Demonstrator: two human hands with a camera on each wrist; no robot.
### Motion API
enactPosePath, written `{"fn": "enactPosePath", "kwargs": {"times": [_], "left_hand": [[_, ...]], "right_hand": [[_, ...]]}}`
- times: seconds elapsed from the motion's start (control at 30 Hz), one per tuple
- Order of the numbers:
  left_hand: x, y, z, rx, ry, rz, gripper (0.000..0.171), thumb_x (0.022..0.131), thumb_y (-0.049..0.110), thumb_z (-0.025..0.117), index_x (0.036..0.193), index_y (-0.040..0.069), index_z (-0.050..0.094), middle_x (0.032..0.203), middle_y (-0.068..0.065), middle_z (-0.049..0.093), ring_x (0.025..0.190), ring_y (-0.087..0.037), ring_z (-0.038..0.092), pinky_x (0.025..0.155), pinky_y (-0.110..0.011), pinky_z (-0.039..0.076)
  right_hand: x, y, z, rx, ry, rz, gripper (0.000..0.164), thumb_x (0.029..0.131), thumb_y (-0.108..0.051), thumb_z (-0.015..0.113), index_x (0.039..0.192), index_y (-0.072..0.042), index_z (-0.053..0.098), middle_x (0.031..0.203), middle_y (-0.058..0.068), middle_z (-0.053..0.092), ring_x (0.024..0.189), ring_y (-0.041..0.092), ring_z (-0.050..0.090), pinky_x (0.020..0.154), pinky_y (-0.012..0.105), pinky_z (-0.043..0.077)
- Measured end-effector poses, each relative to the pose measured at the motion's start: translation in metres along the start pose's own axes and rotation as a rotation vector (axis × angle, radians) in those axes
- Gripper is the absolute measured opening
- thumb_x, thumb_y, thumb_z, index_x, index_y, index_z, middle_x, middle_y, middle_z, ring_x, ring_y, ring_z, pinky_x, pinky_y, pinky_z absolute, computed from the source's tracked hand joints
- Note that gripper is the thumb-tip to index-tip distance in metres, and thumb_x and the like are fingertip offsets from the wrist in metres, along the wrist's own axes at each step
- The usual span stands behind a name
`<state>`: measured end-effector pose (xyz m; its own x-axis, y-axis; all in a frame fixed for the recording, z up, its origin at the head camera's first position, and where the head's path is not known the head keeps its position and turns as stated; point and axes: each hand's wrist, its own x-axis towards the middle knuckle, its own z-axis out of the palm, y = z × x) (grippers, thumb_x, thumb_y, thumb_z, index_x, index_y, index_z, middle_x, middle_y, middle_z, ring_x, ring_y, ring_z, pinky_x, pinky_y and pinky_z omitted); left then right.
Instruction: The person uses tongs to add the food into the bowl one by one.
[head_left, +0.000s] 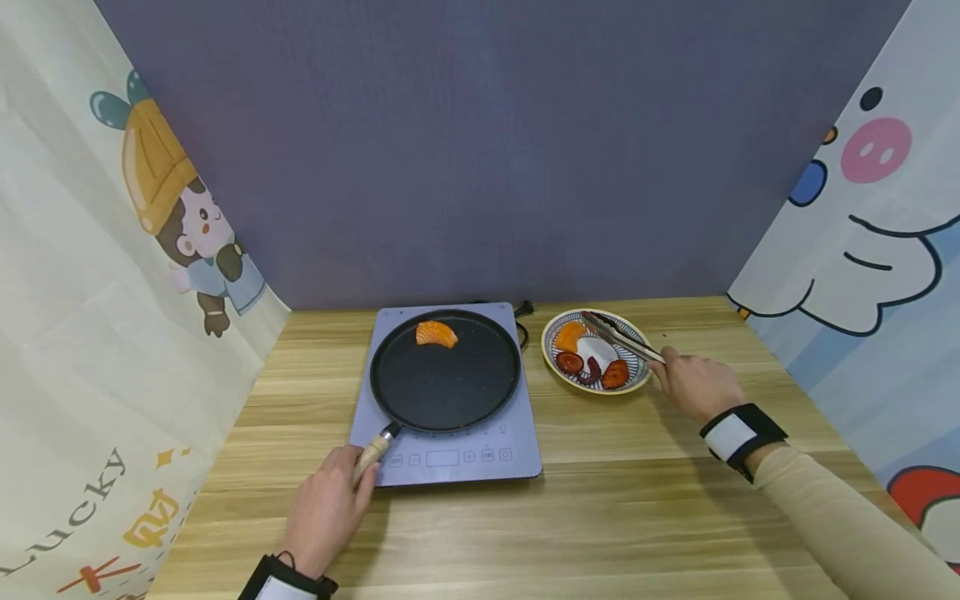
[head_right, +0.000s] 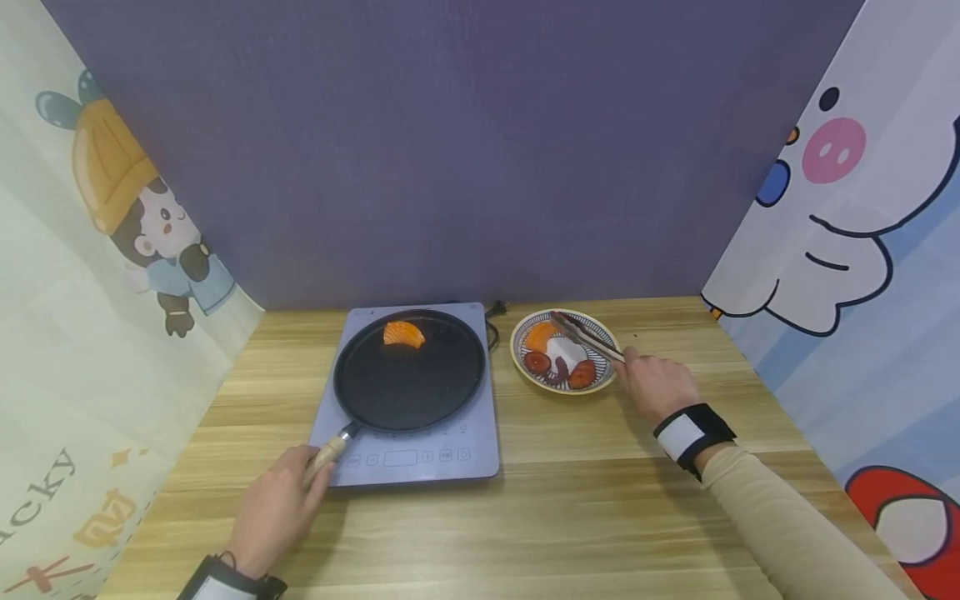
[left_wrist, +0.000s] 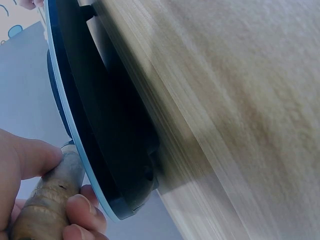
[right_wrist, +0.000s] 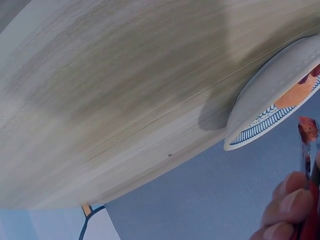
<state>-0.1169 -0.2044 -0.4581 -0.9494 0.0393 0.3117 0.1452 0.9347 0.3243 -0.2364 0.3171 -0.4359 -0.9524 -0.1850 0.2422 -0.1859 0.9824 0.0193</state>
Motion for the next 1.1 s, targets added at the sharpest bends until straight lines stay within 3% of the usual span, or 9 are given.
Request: {"fn": "enactPosePath", "kwargs": {"times": [0.27,1.1], "left_hand": [[0.000,0.000,0.000,0.001,-0.004,-0.005,0.030,0.086,0.024,0.069,0.100,-0.001,0.064,0.075,-0.006,0.054,0.052,-0.013,0.043,0.044,-0.029,0.032],[0.000,0.001,-0.001,-0.005,-0.001,-0.007,0.030,0.086,0.024,0.070,0.100,-0.002,0.064,0.076,-0.006,0.054,0.052,-0.013,0.043,0.044,-0.029,0.032]], "right_hand": [[0.003,-0.006,-0.003,0.014,-0.009,-0.015,0.033,0.101,-0.035,0.046,0.090,-0.004,0.053,0.053,0.006,0.048,0.045,0.026,0.052,0.039,0.044,0.037],[0.024,-0.041,-0.006,-0.003,0.077,-0.130,0.030,0.098,-0.034,0.052,0.084,-0.007,0.051,0.052,0.004,0.048,0.045,0.028,0.054,0.038,0.046,0.039]]}}
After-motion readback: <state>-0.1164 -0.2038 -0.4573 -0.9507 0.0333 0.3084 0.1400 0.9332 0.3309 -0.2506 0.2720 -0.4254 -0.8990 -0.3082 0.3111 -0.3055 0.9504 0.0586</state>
